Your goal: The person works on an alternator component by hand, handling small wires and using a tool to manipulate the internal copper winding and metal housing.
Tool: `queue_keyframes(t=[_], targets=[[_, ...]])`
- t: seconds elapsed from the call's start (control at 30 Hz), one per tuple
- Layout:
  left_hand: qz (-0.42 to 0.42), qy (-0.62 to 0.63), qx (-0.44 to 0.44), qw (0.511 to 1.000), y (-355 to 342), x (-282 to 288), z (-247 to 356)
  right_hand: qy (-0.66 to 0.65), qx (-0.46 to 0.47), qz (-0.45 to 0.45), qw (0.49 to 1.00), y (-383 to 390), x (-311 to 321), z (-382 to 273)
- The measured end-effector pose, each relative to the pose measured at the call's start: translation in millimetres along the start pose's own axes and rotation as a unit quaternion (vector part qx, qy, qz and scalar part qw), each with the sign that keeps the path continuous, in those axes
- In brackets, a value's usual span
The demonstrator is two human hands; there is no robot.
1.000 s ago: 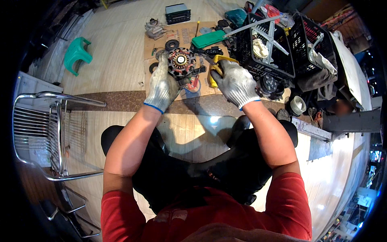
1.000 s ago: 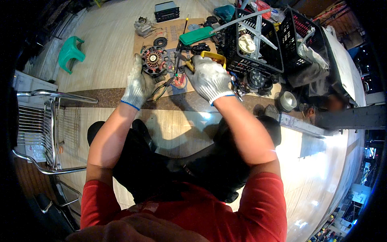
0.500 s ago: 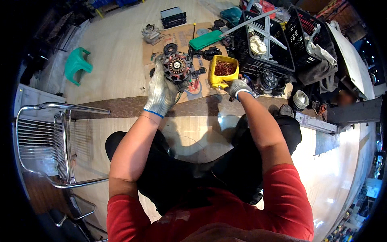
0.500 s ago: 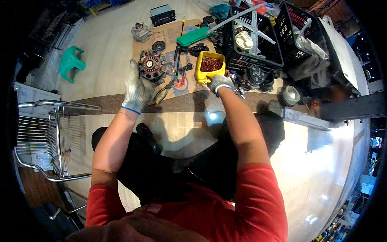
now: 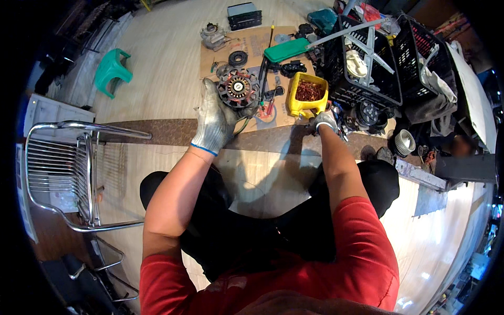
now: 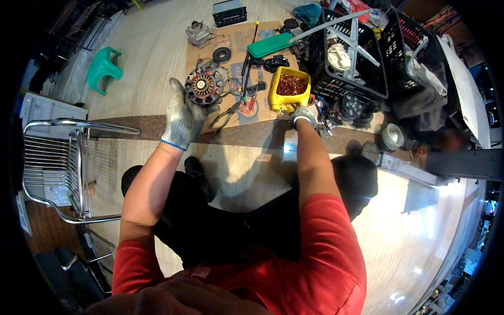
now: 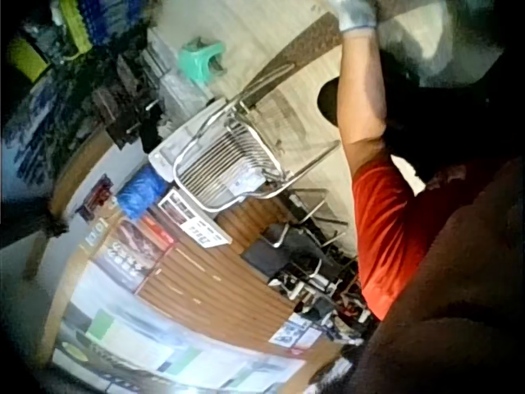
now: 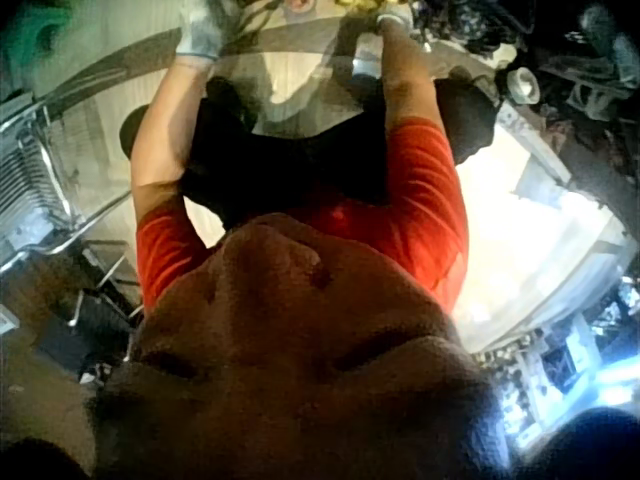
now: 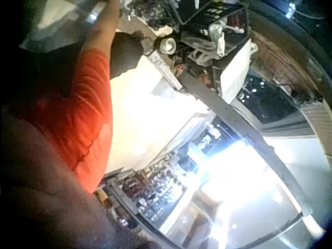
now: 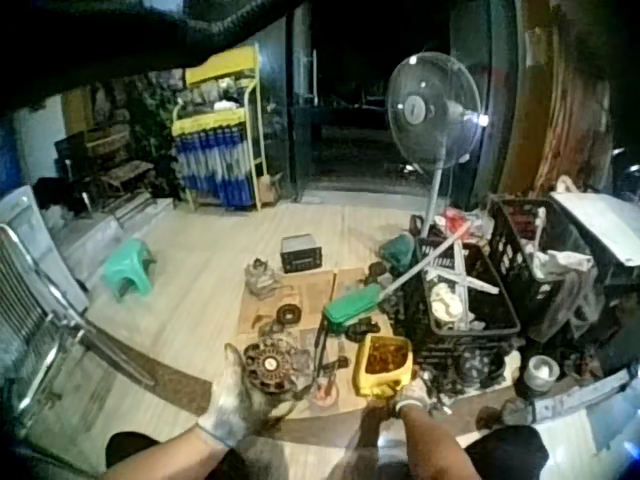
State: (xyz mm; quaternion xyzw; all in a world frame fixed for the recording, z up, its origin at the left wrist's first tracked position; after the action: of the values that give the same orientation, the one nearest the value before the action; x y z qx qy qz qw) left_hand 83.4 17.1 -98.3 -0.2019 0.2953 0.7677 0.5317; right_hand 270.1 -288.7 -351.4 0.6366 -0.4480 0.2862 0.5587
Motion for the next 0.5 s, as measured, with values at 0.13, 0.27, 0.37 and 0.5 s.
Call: queue_keyframes(t=[0.13, 0.27, 0.37, 0.5], targets=[[0.016, -0.032, 0.007, 0.999, -2.2, 8.3, -0.4, -0.028, -0.058, 0.032, 0.997, -21.0, -10.8, 9.7], [0.021, -0.032, 0.015, 0.999, -4.9, 15.7, 0.3, 0.08, -0.032, 0.027, 0.996, -26.5, -22.2, 7.8], [0.033, -0.035, 0.028, 0.998, -1.7, 20.8, 0.2, -0.015, -0.084, 0.108, 0.991, -22.3, -11.9, 10.4], [0.096, 0.044, 0.048, 0.993, -6.2, 22.8, -5.7, -0.09, -0.083, 0.091, 0.988, -41.4, -18.9, 24.9]])
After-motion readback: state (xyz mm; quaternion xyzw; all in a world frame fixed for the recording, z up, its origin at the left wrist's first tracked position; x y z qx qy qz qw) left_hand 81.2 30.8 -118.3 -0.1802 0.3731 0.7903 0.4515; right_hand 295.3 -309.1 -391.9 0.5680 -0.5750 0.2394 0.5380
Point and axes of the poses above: each hand's wrist, its own y-axis away from the middle knuckle, its own x-axis out of the back of the hand, z = x × y, the point moved 8 cm from there along -y, towards the middle knuckle, and after that the axes turned 2 degrees about x, right-handed, at the moved point
